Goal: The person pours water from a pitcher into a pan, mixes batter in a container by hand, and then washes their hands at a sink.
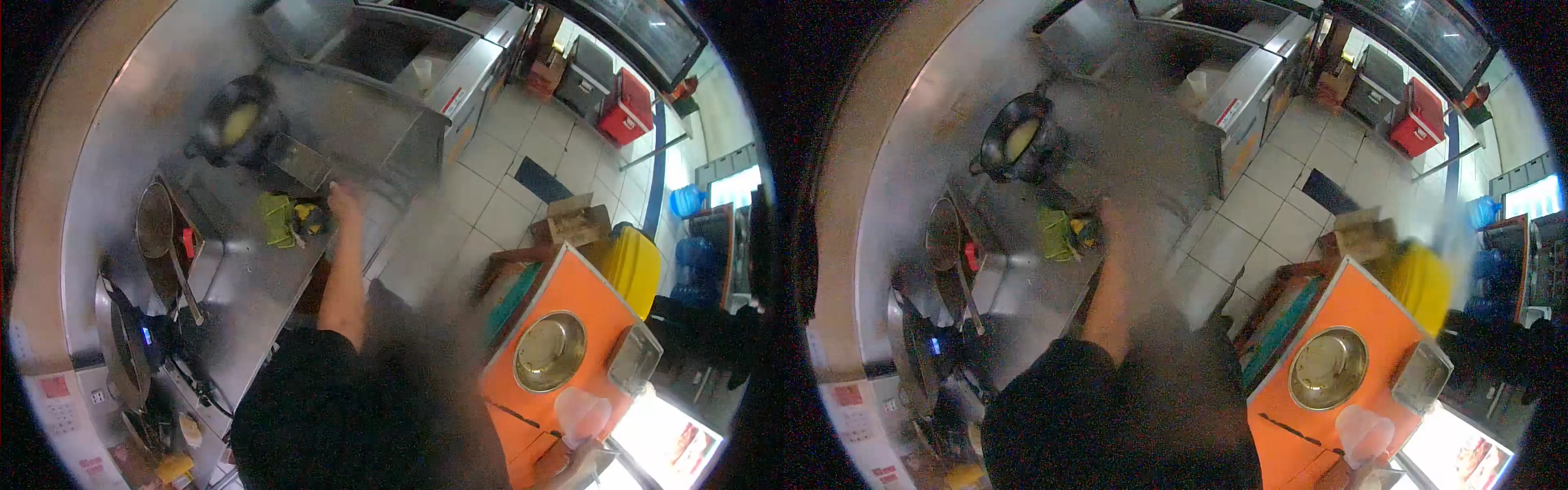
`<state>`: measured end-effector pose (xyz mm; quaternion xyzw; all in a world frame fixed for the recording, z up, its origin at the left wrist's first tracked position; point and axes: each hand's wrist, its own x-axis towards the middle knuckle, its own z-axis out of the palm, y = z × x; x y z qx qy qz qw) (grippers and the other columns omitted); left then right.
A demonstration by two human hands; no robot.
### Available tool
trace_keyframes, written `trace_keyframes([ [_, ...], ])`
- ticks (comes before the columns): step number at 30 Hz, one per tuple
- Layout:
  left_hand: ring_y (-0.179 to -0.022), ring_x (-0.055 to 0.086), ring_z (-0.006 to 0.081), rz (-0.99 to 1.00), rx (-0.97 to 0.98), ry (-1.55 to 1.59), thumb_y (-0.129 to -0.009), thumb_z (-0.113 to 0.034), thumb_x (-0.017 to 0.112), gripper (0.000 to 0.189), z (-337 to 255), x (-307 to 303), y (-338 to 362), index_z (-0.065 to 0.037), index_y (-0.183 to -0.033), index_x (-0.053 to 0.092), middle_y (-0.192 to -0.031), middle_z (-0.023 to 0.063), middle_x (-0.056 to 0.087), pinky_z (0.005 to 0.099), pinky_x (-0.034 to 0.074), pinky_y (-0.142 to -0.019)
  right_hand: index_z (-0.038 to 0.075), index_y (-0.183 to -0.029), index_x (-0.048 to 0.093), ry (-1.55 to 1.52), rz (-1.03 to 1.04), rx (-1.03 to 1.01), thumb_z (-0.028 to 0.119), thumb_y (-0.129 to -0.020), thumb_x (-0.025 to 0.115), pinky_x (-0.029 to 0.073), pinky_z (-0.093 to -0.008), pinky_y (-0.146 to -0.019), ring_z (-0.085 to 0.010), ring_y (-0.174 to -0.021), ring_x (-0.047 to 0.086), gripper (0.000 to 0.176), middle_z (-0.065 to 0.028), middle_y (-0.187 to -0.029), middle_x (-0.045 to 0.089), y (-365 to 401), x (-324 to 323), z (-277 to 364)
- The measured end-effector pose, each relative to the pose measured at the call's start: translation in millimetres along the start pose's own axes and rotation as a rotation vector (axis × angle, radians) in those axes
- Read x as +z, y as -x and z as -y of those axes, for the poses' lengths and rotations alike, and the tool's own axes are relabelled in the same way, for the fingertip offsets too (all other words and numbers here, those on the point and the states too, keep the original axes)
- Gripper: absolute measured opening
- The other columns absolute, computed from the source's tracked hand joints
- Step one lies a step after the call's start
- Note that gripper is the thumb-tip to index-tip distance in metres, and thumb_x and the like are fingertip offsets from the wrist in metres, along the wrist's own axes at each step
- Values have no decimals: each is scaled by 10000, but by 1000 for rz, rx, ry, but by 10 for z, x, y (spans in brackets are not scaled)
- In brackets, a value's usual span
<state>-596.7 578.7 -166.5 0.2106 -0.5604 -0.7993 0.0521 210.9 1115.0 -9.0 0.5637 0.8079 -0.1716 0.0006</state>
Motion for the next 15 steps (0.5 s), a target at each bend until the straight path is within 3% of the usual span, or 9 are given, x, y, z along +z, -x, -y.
trace_keyframes([
  [2, -840, 563, 280, -116, -131, 354, -1009, -333, 399, 443, -85, 76, 121, 64, -1152, 531, -932, 165, 596, 401, 487, -734, 6, -1121, 531, -10, 3, -18, 146, -743, 753, 398, -299, -467, -183, -545, 469, 460, -76, -889, 590, 53, 7, -48],
  [3, -840, 563, 280, -119, -141, 339, -1009, -333, 399, 443, -119, 120, 164, 64, -1152, 531, -932, 165, 596, 401, 487, -734, 6, -1125, 529, -10, 8, -30, 142, -743, 753, 396, -297, -463, -182, -541, 466, 463, -75, -888, 589, 81, 36, -74],
  [8, -910, 538, 271, 54, 174, -269, -1017, -272, 392, 487, -238, 97, 438, 67, -1362, 340, -1037, 160, 568, 337, 467, -852, 4, -1144, 519, -31, 36, -136, 122, -747, 751, 386, -287, -446, -177, -523, 453, 475, -73, -884, 584, 180, 153, -258],
  [9, -910, 538, 271, 71, 161, -321, -1017, -272, 392, 487, -349, 85, 479, 67, -1362, 340, -1037, 160, 568, 337, 467, -852, 4, -1148, 517, -41, 43, -156, 118, -747, 751, 384, -285, -442, -176, -520, 450, 477, -72, -883, 583, 207, 195, -271],
  [11, -892, 524, 233, -84, -281, 738, -1016, -266, 408, 423, -465, 156, 522, 87, -1247, 441, -955, 131, 561, 298, 472, -795, 4, -1155, 513, -66, 57, -177, 110, -748, 750, 380, -281, -435, -174, -513, 445, 483, -71, -881, 581, 255, 270, -378],
  [12, -868, 523, 204, 497, -102, 718, -1011, -260, 425, 351, -231, -67, 324, 62, -1112, 520, -900, 106, 558, 295, 474, -758, 3, -1159, 511, -84, 64, -191, 106, -749, 749, 378, -279, -432, -173, -509, 443, 485, -70, -880, 580, 243, 286, -365],
  [13, -868, 523, 204, 498, -127, 697, -1011, -260, 425, 351, 5, -263, 155, 62, -1112, 520, -900, 106, 558, 295, 474, -758, 3, -1163, 509, -90, 65, -206, 102, -750, 749, 376, -277, -428, -172, -505, 440, 488, -70, -880, 579, 284, 304, -341],
  [15, -846, 534, 199, 269, 330, -454, -1006, -284, 434, 323, -1, -225, 173, 12, -980, 559, -879, 90, 572, 311, 474, -753, 3, -1171, 505, -105, 70, -230, 94, -751, 748, 372, -273, -421, -170, -498, 435, 494, -69, -878, 577, 335, 355, -441],
])
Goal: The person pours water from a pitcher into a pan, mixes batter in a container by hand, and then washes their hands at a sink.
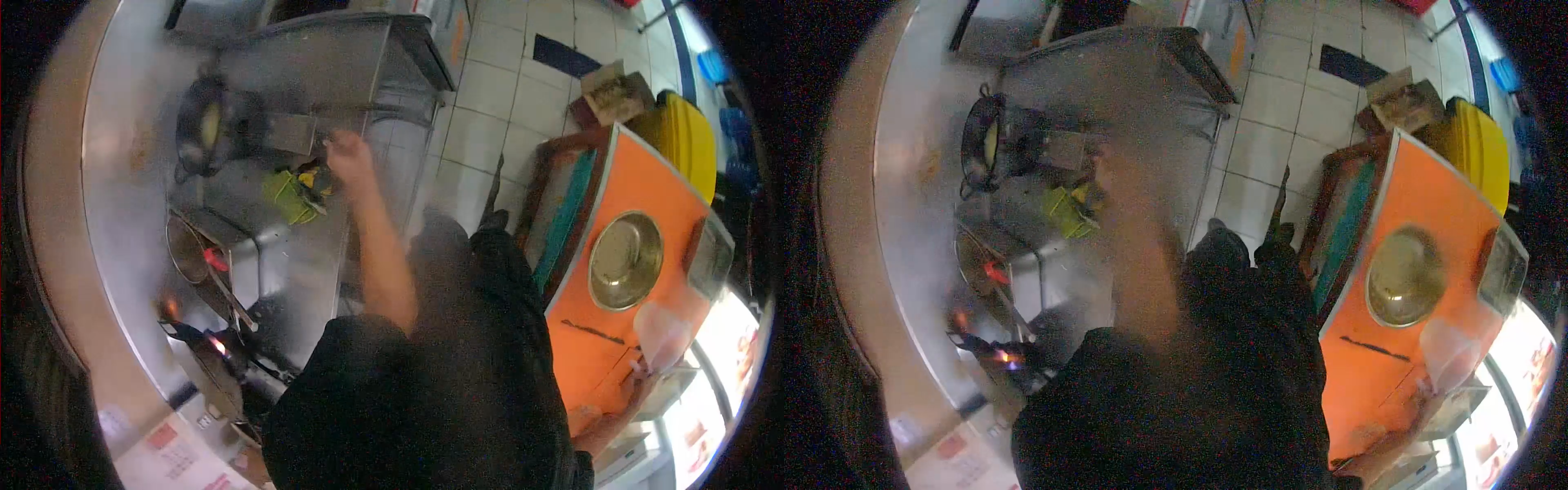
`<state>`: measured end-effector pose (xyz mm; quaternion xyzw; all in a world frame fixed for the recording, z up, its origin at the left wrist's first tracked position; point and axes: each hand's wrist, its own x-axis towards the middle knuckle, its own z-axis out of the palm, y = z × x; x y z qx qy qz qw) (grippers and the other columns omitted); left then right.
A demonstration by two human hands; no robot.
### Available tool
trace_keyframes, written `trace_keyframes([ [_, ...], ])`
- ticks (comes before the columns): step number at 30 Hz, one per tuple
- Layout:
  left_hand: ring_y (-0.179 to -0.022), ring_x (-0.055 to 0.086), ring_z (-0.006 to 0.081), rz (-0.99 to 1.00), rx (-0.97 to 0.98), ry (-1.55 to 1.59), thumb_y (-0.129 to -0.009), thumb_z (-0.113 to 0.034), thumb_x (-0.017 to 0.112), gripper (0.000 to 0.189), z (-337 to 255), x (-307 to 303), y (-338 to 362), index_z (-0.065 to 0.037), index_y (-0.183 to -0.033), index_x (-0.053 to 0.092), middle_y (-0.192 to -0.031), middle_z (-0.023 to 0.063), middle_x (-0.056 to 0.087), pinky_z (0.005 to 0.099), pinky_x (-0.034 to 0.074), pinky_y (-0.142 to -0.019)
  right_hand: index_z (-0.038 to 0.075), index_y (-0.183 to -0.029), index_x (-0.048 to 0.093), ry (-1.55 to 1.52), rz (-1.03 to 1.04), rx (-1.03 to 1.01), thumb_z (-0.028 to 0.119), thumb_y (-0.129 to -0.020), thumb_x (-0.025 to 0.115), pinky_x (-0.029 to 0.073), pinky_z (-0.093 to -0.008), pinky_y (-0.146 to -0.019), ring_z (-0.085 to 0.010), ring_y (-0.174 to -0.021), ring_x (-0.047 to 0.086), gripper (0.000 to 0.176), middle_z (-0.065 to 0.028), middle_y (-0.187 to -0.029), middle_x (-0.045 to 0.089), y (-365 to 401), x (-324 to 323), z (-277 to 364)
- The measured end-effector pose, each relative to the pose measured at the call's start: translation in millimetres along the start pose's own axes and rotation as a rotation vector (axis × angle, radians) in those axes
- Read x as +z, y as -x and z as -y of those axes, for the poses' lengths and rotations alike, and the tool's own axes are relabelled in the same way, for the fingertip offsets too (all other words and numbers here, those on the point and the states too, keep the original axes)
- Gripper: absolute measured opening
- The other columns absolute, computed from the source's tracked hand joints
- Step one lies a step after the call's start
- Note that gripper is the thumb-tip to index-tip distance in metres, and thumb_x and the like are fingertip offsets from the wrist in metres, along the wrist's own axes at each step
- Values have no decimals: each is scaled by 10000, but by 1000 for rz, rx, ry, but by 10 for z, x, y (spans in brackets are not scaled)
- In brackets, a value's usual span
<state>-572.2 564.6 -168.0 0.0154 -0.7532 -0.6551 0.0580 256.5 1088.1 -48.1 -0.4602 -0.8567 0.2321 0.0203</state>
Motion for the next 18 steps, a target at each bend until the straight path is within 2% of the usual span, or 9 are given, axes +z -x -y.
trace_keyframes([
  [1, -846, 534, 199, 20, -11, -13, -1006, -284, 434, 323, -27, -41, -33, 12, -980, 559, -879, 90, 572, 311, 474, -753, 2, -1175, 503, -18, -1, -19, 90, -752, 748, 369, -271, -418, -169, -495, 432, 497, -68, -877, 575, 9, 43, -64],
  [3, -800, 563, 210, -12, -581, 1530, -998, -300, 453, 311, 19, -126, -110, -14, -980, 574, -835, 88, 590, 350, 489, -740, 1, -1177, 502, -16, -15, 12, 87, -758, 741, 371, -270, -424, -169, -502, 433, 490, -68, -877, 575, 134, 46, 31],
  [4, -800, 563, 210, -21, -597, 1508, -998, -300, 453, 311, 29, -91, -103, -14, -980, 574, -835, 88, 590, 350, 489, -740, -1, -1176, 503, -6, -24, 47, 87, -763, 734, 374, -272, -433, -170, -513, 437, 481, -69, -878, 575, 162, 59, 90],
  [6, -736, 583, 216, -217, -343, 963, -993, -339, 459, 352, 6, 34, -119, -5, -986, 574, -774, 79, 597, 354, 505, -672, -3, -1174, 506, 2, -52, 114, 89, -774, 721, 380, -274, -452, -171, -536, 445, 463, -71, -880, 576, 229, 102, 132],
  [10, -705, 600, 228, -352, -425, 844, -976, -359, 481, 372, -223, 184, -132, -6, -974, 598, -778, 83, 628, 363, 514, -651, -8, -1169, 512, 7, -111, 248, 91, -795, 695, 393, -278, -490, -175, -580, 460, 428, -76, -885, 578, 484, 66, 222],
  [12, -697, 619, 283, -478, -333, 335, -923, -370, 535, 411, -406, 287, -112, 23, -852, 633, -807, 142, 666, 384, 519, -662, -11, -1166, 515, 10, -135, 300, 93, -806, 683, 400, -281, -509, -176, -602, 468, 411, -78, -887, 578, 573, -4, 289],
  [13, -697, 619, 283, -481, -330, 335, -923, -370, 535, 411, -505, 329, -95, 23, -852, 633, -807, 142, 666, 384, 519, -662, -12, -1165, 516, 8, -149, 313, 93, -811, 676, 403, -282, -519, -177, -613, 472, 402, -79, -888, 579, 577, 22, 348],
  [15, -677, 636, 359, -576, -103, -1057, -869, -351, 565, 448, -664, 349, -25, 61, -704, 629, -767, 222, 663, 430, 515, -626, -14, -1163, 519, -4, -168, 364, 95, -822, 663, 409, -284, -538, -179, -636, 479, 386, -81, -890, 579, 661, -76, 435],
  [18, -660, 643, 408, -416, 68, -1280, -860, -339, 558, 479, -920, 257, 48, 91, -660, 619, -718, 264, 642, 463, 507, -591, -18, -1159, 523, -29, -222, 413, 97, -838, 644, 419, -287, -566, -181, -669, 491, 362, -84, -893, 581, 650, -199, 688],
])
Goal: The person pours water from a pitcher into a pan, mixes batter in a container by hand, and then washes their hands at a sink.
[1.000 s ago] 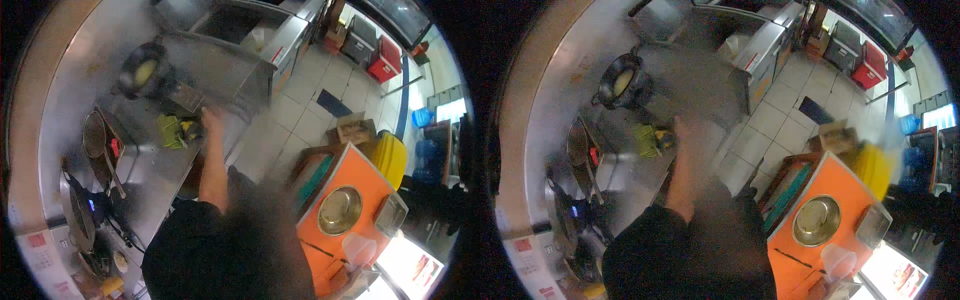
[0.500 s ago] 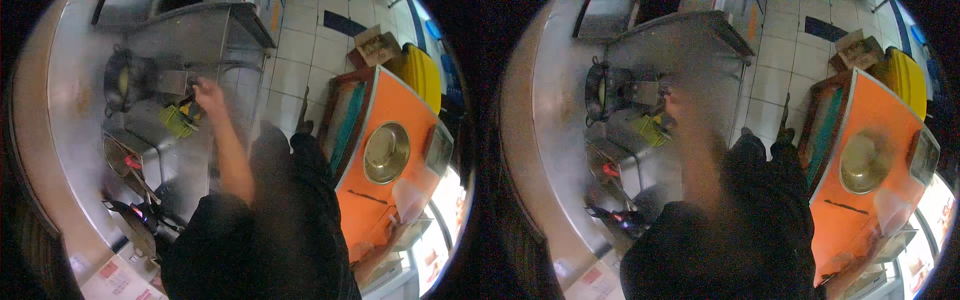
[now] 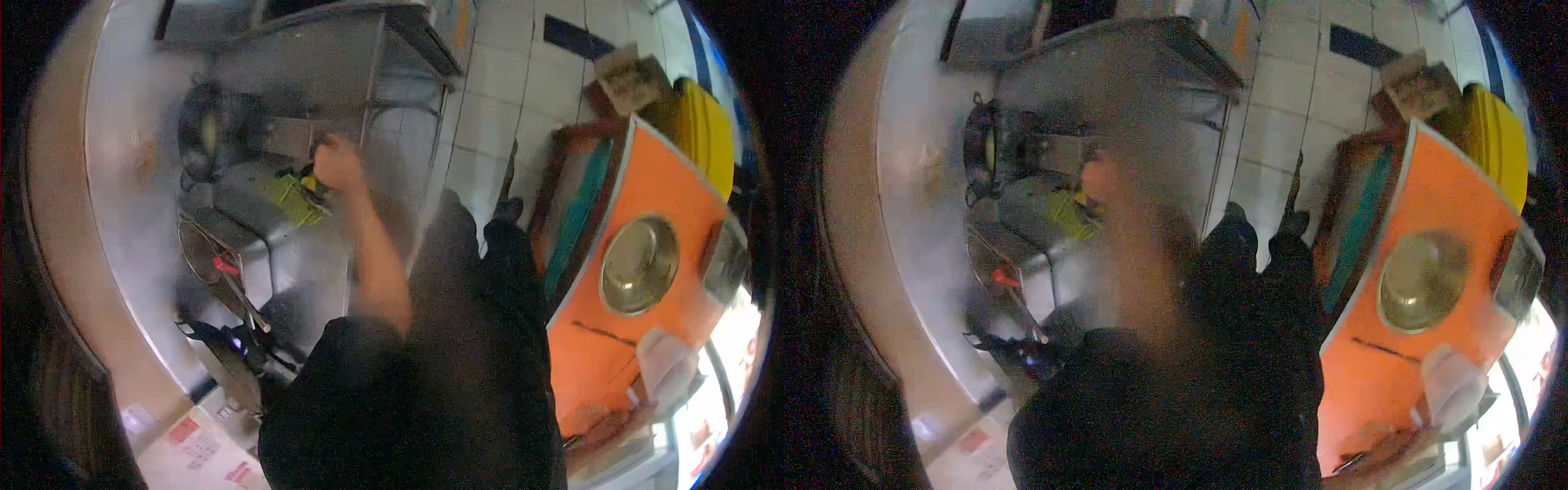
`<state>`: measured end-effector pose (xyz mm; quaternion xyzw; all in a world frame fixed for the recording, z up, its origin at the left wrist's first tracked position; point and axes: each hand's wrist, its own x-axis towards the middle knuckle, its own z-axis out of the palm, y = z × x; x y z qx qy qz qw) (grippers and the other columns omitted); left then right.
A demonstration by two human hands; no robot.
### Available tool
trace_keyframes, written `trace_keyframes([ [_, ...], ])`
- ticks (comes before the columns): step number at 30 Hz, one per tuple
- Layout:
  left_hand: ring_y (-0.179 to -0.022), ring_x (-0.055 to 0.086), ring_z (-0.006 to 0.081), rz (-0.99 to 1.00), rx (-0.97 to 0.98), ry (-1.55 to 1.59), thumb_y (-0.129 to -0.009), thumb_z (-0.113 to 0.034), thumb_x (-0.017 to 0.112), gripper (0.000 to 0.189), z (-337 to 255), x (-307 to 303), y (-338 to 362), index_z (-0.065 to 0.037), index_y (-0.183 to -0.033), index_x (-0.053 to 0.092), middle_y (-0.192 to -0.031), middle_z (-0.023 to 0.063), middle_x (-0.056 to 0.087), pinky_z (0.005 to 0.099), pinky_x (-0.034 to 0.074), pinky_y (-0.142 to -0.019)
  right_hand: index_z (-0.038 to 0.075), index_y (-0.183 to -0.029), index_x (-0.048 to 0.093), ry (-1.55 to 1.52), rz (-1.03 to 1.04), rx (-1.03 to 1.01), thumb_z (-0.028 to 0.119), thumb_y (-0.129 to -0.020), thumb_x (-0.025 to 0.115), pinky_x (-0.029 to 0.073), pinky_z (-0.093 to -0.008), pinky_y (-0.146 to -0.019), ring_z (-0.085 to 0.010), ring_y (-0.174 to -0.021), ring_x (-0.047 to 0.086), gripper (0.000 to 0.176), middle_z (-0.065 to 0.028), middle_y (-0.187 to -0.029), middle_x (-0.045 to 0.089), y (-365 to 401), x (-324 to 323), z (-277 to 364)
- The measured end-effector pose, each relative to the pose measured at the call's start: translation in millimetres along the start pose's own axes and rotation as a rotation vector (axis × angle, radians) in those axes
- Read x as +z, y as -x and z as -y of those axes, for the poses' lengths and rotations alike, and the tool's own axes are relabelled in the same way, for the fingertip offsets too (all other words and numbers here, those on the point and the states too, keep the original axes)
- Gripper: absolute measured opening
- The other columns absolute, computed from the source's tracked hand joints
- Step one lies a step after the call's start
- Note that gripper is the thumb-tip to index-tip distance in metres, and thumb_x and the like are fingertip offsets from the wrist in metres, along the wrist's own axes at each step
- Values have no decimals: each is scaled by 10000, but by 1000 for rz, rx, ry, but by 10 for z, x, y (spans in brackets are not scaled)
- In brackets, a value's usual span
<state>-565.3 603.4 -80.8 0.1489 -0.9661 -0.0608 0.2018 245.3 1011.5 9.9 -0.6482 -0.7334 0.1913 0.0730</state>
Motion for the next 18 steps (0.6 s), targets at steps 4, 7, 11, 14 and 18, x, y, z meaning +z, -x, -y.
trace_keyframes([
  [4, -657, 644, 405, 167, -211, 185, -884, -340, 529, 464, -16, -151, -94, 51, -663, 643, -698, 223, 653, 486, 502, -597, -23, -1154, 529, -81, -67, 4, 99, -859, 618, 432, -292, -604, -185, -713, 506, 331, -88, -898, 582, -92, -195, 604],
  [7, -690, 632, 387, 390, -520, 841, -899, -295, 526, 386, -6, -70, -104, 44, -753, 637, -739, 205, 647, 475, 492, -616, -27, -1150, 533, -182, -98, -48, 101, -875, 598, 442, -295, -633, -187, -746, 518, 310, -91, -901, 583, -297, -302, 1324],
  [11, -686, 607, 347, -4, -56, 212, -921, -231, 520, 279, 278, 709, 114, 33, -872, 593, -770, 180, 627, 448, 478, -607, -32, -1146, 539, -332, -78, -190, 104, -897, 572, 455, -300, -671, -190, -791, 533, 285, -95, -905, 585, -616, -294, 2605],
  [14, -648, 581, 228, 78, -318, 936, -952, -222, 512, 207, 378, 902, 183, -18, -936, 542, -752, 98, 586, 359, 453, -551, -36, -1142, 543, -437, -12, -341, 106, -913, 553, 464, -303, -699, -193, -824, 545, 270, -98, -908, 586, -860, -142, 3600],
  [18, -544, 532, 146, 161, -920, 1682, -975, -266, 490, 261, 136, 450, 115, -66, -819, 555, -670, 18, 539, 293, 410, -503, -48, -1111, 601, -111, -27, -671, 176, -925, 513, 481, -359, -839, -237, -987, 580, 304, -135, -1066, 619, -1124, 233, 5020],
])
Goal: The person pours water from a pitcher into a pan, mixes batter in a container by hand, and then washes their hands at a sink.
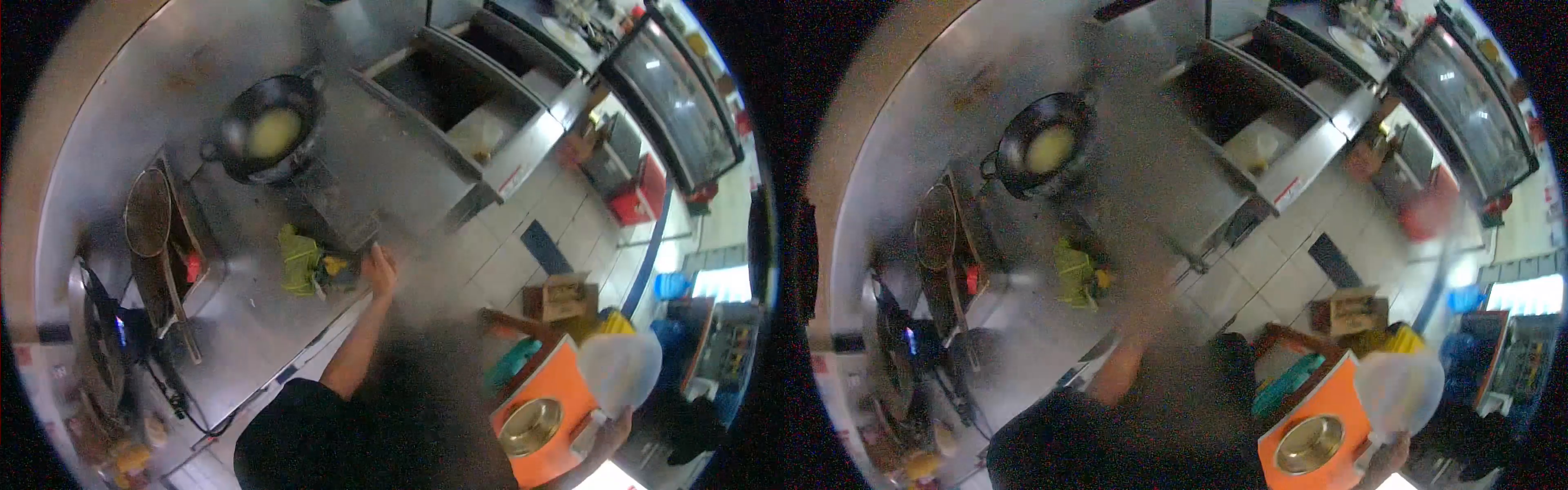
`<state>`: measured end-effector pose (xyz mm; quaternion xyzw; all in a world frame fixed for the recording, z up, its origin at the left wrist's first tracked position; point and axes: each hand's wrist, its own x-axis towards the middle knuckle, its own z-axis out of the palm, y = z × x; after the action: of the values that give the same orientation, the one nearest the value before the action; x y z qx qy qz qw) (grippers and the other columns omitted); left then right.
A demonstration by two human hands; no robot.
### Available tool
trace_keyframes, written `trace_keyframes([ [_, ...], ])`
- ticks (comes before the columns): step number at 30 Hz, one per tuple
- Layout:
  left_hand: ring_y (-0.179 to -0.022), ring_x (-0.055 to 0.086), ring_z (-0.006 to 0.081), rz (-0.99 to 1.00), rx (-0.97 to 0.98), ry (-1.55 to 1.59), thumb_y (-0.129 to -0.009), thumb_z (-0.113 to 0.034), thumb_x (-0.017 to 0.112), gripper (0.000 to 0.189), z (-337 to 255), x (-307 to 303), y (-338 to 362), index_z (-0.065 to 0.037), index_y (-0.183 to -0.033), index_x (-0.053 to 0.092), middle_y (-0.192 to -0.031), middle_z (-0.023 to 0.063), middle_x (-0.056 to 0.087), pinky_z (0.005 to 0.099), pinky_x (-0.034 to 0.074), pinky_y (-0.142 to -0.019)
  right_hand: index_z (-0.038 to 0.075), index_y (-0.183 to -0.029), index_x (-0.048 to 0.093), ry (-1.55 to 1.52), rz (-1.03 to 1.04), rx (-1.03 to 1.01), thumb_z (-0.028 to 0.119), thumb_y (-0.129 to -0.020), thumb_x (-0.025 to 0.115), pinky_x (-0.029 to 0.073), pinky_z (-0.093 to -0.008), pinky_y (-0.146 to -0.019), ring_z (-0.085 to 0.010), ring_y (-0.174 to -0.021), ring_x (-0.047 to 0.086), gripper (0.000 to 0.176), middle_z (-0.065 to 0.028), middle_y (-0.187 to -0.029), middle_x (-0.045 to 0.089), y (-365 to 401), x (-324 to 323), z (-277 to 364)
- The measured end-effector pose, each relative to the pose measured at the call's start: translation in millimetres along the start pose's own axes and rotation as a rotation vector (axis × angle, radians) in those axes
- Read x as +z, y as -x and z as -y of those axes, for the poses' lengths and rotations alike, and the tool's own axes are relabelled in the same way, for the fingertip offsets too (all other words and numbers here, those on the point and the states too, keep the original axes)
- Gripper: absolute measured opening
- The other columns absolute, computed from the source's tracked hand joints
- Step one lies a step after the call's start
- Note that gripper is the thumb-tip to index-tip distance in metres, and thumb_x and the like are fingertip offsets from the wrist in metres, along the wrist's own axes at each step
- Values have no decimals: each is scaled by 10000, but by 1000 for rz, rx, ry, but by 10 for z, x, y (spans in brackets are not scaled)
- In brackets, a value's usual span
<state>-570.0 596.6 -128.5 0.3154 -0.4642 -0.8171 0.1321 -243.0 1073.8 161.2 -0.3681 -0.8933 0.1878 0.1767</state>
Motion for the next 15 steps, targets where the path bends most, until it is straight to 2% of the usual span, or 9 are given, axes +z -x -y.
trace_keyframes([
  [1, -544, 532, 146, -10, 2, 35, -975, -266, 490, 261, -23, 27, -6, -66, -819, 555, -670, 18, 539, 293, 410, -503, -56, -1083, 600, -661, 181, 185, 177, -930, 504, 479, -338, -831, -224, -950, 591, 294, -146, -990, 623, -374, 211, 34],
  [3, -487, 494, 142, 67, 130, -462, -979, -281, 476, 340, -20, -42, -28, -77, -717, 547, -628, -2, 519, 303, 415, -494, -48, -1054, 612, 44, 197, -321, 204, -943, 486, 482, -351, -781, -217, -857, 598, 304, -143, -907, 635, -762, 493, 1516],
  [4, -487, 494, 142, 50, 127, -432, -979, -281, 476, 340, -31, -106, -47, -77, -717, 547, -628, -2, 519, 303, 415, -494, -41, -958, 620, 326, -88, -741, 291, -952, 498, 462, -361, -682, -194, -736, 554, 353, -115, -795, 622, -1067, 859, 1566],
  [6, -493, 519, 140, 252, 163, -760, -976, -290, 474, 408, -54, -141, -135, -74, -639, 557, -570, 0, 518, 317, 433, -497, -7, -810, 553, -257, 306, -500, 385, -986, 466, 346, -288, -526, -118, -606, 392, 439, -14, -649, 435, -1675, 1369, 2075],
  [7, -493, 519, 140, 227, 171, -732, -976, -290, 474, 408, -19, -71, -123, -74, -639, 557, -570, 0, 518, 317, 433, -497, 22, -742, 487, -295, 140, -674, 388, -997, 442, 294, -274, -497, -88, -580, 346, 448, 18, -624, 361, -1640, 1563, 2771],
  [8, -513, 545, 151, 45, 166, -562, -969, -285, 484, 401, 44, -19, -75, -71, -643, 577, -571, 15, 540, 339, 444, -504, 25, -712, 456, -367, 464, -498, 384, -997, 444, 295, -293, -494, -92, -570, 341, 459, 27, -608, 362, -1818, 1652, 3253],
  [10, -533, 571, 163, -171, 170, -367, -963, -280, 494, 394, 195, 18, -59, -67, -648, 597, -572, 30, 563, 360, 456, -512, -29, -733, 492, -221, 419, -891, 327, -997, 444, 356, -413, -526, -276, -505, 388, 445, -133, -560, 431, -2024, 1970, 4141],
  [12, -592, 595, 199, -67, 142, -405, -955, -290, 516, 300, 575, -170, -226, -54, -789, 601, -668, 56, 598, 374, 473, -537, -35, -742, 524, -169, 501, -932, 325, -994, 429, 385, -451, -548, -362, -556, 505, 450, -215, -610, 495, -2034, 2221, 4998],
  [15, -681, 632, 253, 103, 110, -469, -942, -305, 549, 282, 970, -439, -469, -35, -1001, 607, -812, 94, 652, 395, 500, -573, -20, -826, 609, -55, 399, -1307, 431, -977, 387, 451, -473, -655, -410, -724, 618, 525, -238, -725, 609, -2109, 2698, 5933],
])
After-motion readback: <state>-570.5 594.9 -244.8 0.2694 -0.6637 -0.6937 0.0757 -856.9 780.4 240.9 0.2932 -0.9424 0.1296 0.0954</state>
